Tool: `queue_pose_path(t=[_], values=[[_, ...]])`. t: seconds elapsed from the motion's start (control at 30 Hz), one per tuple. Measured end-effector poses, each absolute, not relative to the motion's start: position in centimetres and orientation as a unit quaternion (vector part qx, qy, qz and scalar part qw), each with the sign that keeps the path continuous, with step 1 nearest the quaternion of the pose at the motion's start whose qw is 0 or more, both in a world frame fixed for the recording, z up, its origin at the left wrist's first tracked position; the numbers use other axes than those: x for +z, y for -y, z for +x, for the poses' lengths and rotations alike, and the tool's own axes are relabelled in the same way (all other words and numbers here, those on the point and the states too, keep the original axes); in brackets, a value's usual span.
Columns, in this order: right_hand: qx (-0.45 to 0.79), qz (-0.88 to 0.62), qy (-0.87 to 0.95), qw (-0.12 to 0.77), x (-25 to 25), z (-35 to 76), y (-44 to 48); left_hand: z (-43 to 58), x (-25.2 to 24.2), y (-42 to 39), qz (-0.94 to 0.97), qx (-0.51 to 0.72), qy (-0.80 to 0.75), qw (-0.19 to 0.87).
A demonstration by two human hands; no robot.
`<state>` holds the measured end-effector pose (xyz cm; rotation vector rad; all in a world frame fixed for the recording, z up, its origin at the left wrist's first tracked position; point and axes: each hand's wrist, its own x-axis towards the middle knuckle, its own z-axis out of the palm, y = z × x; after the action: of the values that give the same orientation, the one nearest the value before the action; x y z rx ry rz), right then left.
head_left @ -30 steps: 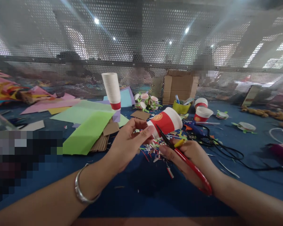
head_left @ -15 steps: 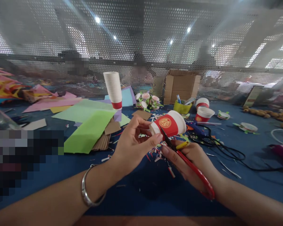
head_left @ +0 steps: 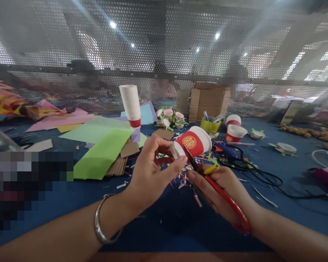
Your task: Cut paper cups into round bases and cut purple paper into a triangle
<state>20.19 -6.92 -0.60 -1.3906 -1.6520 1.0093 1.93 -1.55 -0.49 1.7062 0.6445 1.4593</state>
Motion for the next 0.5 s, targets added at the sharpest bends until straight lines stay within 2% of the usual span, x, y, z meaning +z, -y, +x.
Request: queue_pose_path(t=[0.3, 0.5], values=[[0.414, -0.555, 0.628, 0.354, -0.4, 20.2, 7.3, 1.1, -0.8, 1.0, 0.765, 0.54, -0.222, 0.271], [0.401, -0.549, 0.647, 0.345, -0.2, 20.3, 7.3, 0.8, -0.3, 1.4, 0.816, 0.524, -0.23, 0.086]])
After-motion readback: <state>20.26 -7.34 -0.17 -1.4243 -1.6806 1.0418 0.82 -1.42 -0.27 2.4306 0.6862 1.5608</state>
